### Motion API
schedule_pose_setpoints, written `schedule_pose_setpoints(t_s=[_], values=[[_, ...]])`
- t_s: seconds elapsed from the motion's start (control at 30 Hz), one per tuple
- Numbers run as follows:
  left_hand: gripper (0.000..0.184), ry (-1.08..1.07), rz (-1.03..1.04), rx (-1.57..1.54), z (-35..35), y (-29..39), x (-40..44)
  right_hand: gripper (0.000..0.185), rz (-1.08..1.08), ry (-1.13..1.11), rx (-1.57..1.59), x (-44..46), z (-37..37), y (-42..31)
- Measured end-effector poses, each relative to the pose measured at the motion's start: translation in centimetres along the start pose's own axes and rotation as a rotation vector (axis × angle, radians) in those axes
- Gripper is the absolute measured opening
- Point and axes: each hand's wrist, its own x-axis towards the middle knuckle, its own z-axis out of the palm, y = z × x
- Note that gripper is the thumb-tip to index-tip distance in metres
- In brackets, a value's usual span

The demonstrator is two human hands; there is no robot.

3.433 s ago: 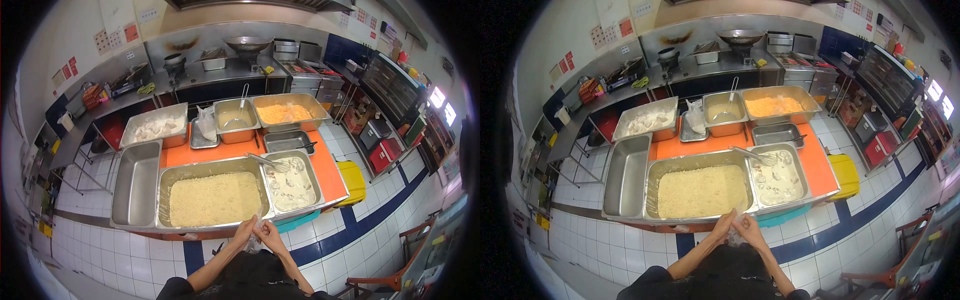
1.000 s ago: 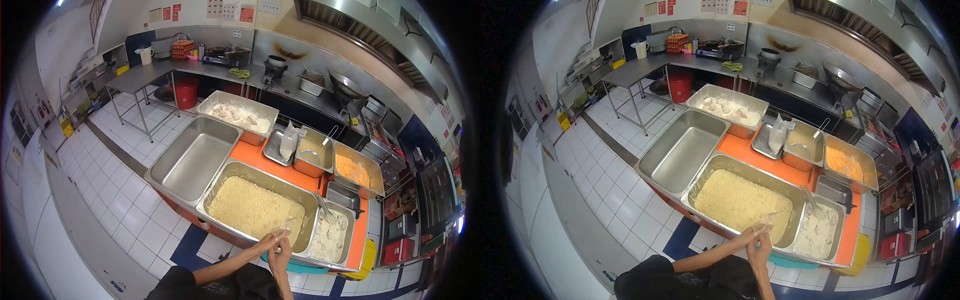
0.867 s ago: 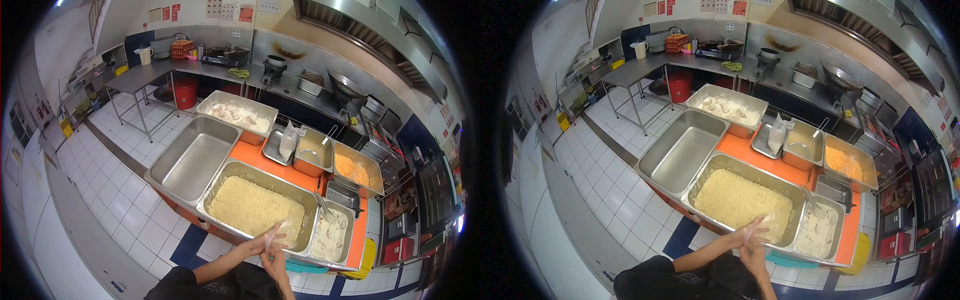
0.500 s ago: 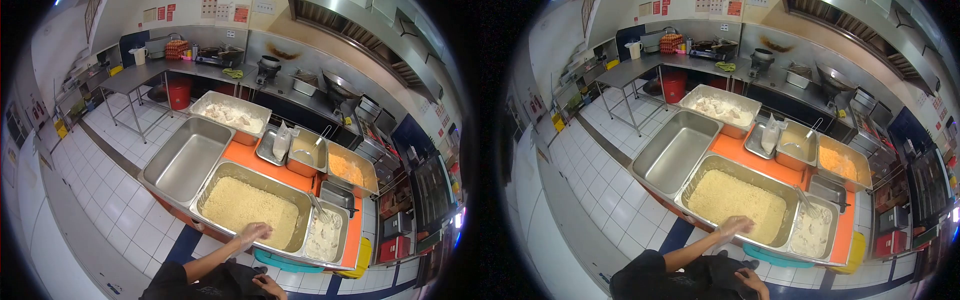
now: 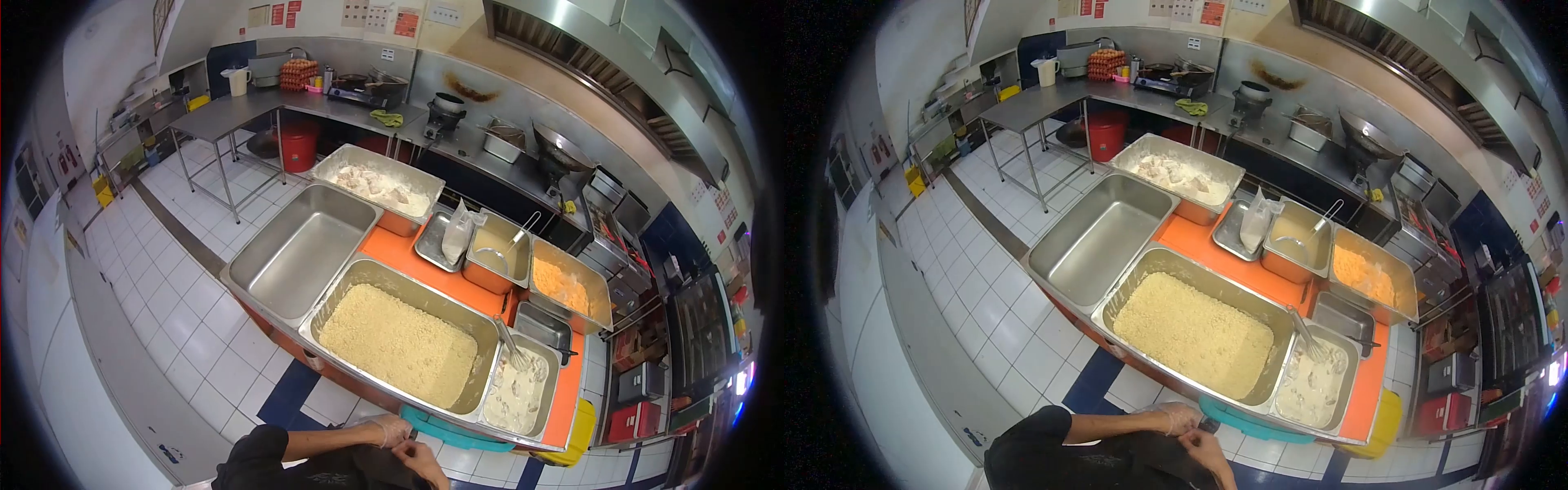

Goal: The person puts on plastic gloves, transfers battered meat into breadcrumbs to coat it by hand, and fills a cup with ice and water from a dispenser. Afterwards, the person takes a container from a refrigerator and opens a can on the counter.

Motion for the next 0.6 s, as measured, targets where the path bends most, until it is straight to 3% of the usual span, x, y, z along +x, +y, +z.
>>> schedule_pose_setpoints(t_s=[0.03,0.13,0.23,0.27,0.33,0.4,0.43,0.53,0.6], values=[[0.028,-0.006,0.003,0.004,-0.5,0.3,-0.4,0.029,-0.009,-0.134,-0.017,0.4,0.2,1.1],[0.021,0.007,0.002,0.097,-0.7,0.7,-1.1,0.039,-0.041,-0.192,-0.067,2.1,2.4,5.6],[0.017,0.084,0.078,0.199,-0.2,-1.5,-0.7,0.048,-0.219,-0.086,-0.197,3.0,4.1,7.6],[0.017,-0.014,-0.003,0.291,-0.5,-2.5,-1.1,0.048,-0.213,-0.086,-0.203,3.5,4.3,7.6],[0.018,-0.11,-0.084,0.382,-1.1,-1.6,-2.3,0.052,0.041,-0.273,-0.158,4.7,4.4,4.8],[0.017,0.021,-0.206,0.24,-2.6,0.4,-4.4,0.05,0.091,-0.389,-0.232,8.2,5.5,7.0],[0.017,0.152,-0.086,0.227,-1.1,-0.9,-4.0,0.049,0.16,-0.514,-0.3,9.2,5.9,7.1],[0.016,0.318,-0.027,0.096,0.7,-2.5,-4.4,0.046,0.191,-0.596,-0.525,9.9,6.7,6.3],[0.017,0.197,-0.117,0.05,-0.3,-2.2,-4.5,0.043,0.136,-0.572,-0.59,9.3,6.4,6.8]])
